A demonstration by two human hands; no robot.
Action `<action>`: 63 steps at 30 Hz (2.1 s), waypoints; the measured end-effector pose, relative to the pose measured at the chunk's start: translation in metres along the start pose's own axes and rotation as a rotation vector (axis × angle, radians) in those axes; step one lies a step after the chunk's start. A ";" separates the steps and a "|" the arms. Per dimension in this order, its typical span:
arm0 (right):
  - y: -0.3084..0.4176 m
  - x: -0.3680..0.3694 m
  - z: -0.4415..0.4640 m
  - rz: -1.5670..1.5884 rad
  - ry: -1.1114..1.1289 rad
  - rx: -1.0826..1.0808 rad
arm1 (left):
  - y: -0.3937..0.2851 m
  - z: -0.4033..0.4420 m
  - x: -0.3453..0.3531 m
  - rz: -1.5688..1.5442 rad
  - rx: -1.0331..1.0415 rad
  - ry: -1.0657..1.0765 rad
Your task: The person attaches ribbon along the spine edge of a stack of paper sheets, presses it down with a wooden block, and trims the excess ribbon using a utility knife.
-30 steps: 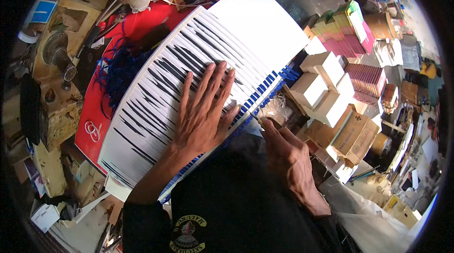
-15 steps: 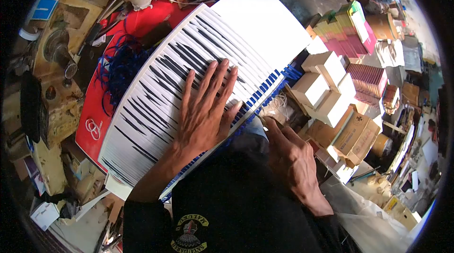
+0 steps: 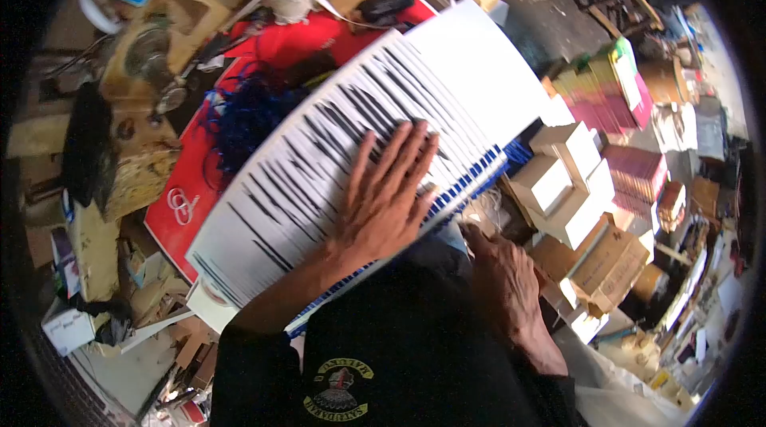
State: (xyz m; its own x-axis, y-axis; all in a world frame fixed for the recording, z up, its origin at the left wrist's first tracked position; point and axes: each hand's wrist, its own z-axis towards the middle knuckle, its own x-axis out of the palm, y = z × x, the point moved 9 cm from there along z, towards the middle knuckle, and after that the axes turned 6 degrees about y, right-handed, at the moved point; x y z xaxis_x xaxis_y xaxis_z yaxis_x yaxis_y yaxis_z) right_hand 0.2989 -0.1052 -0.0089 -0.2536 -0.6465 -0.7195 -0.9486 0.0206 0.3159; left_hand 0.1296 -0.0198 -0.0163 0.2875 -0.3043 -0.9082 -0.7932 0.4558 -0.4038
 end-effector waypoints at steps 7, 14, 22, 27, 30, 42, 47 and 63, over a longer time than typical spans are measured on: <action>-0.060 -0.066 -0.042 0.571 -0.298 0.148 | 0.005 -0.014 -0.017 -0.247 0.107 -0.201; 0.026 -0.096 0.011 0.000 -0.525 -0.367 | 0.031 -0.095 -0.060 -0.422 -0.081 -0.613; 0.211 -0.027 0.047 0.077 -0.141 -0.938 | 0.044 -0.204 -0.054 -0.390 -0.397 -0.936; 0.243 0.002 0.050 -0.080 -0.034 -1.000 | 0.055 -0.282 -0.041 -0.433 -0.644 -1.057; 0.273 0.005 0.039 -0.217 -0.143 -1.079 | 0.062 -0.320 -0.041 -0.394 -0.757 -1.190; 0.235 -0.015 0.039 0.014 -0.117 -1.002 | 0.165 -0.220 -0.119 -0.479 -0.455 -0.759; 0.220 -0.038 0.036 0.031 -0.152 -0.867 | 0.201 -0.024 -0.074 -0.756 0.056 -0.050; 0.147 -0.058 0.003 0.202 -0.334 -0.553 | 0.283 0.124 0.053 0.053 -0.107 0.075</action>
State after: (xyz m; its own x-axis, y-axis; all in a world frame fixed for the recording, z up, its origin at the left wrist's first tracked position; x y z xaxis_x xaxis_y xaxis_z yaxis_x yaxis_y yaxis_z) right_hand 0.1741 -0.0622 0.0776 -0.5452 -0.3988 -0.7373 -0.6621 -0.3346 0.6706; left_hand -0.0130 0.1969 -0.1923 0.2056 -0.3455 -0.9156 -0.8601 0.3824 -0.3375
